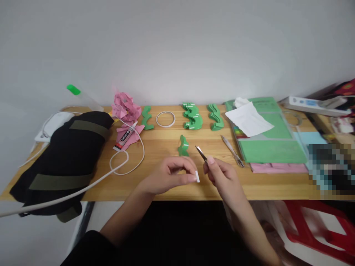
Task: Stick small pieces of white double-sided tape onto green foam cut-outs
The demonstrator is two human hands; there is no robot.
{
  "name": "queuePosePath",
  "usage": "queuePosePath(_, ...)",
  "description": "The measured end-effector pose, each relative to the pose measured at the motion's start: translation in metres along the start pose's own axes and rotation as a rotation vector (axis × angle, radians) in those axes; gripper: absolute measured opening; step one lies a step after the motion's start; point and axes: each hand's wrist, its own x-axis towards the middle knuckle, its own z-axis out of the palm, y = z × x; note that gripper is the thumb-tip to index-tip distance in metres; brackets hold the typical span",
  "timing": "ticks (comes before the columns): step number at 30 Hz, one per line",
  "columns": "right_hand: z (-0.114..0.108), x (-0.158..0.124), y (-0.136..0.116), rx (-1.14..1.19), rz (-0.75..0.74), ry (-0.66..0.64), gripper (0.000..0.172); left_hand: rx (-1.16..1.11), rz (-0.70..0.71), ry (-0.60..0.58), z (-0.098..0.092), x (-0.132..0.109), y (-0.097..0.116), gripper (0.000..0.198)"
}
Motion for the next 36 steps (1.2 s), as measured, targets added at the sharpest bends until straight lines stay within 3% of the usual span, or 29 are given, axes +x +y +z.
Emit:
queuePosePath(4, -0.01, 0.001, 0.001, -0.291, -0.081, -0.071, 0.05, 0.053, 0.121, 0.462, -0.008, 0.0, -0.003, 0.017)
queuePosePath(5, -0.012, 0.002, 0.0, -0.362, -0.093, -0.104, 0.049, 0.085, 0.127, 0.508, -0.011, 0.001, -0.004, 0.024)
queuePosePath(8, -0.014, 0.004, -0.002, -0.541, -0.131, -0.179, 0.049, 0.213, 0.044, 0.362, -0.016, 0.002, -0.003, 0.037)
queuePosePath(12, -0.014, 0.005, -0.004, -0.673, -0.194, -0.262, 0.049, 0.42, -0.057, 0.167, -0.018, 0.0, 0.003, 0.037)
queuePosePath(17, -0.015, 0.007, -0.004, -0.776, -0.23, -0.325, 0.047, 0.525, -0.061, 0.059, -0.023, 0.0, 0.004, 0.04)
queuePosePath(26, -0.012, 0.016, -0.006, -0.857, -0.18, -0.468, 0.045, 0.438, -0.171, -0.102, -0.033, 0.004, -0.001, 0.048)
queuePosePath(29, -0.016, 0.018, -0.004, -0.905, -0.093, -0.522, 0.047, 0.385, -0.185, -0.113, -0.037, 0.005, -0.004, 0.05)
queuePosePath(32, -0.024, 0.02, 0.008, -0.938, 0.05, -0.549, 0.04, 0.276, -0.21, -0.012, -0.04, 0.006, -0.007, 0.05)
queuePosePath(34, -0.028, 0.022, 0.018, -0.828, 0.1, -0.475, 0.025, 0.217, -0.217, 0.077, -0.041, 0.006, -0.01, 0.05)
queuePosePath(36, -0.027, 0.024, 0.025, -0.564, 0.091, -0.314, 0.021, 0.184, -0.218, 0.117, -0.039, 0.007, -0.014, 0.049)
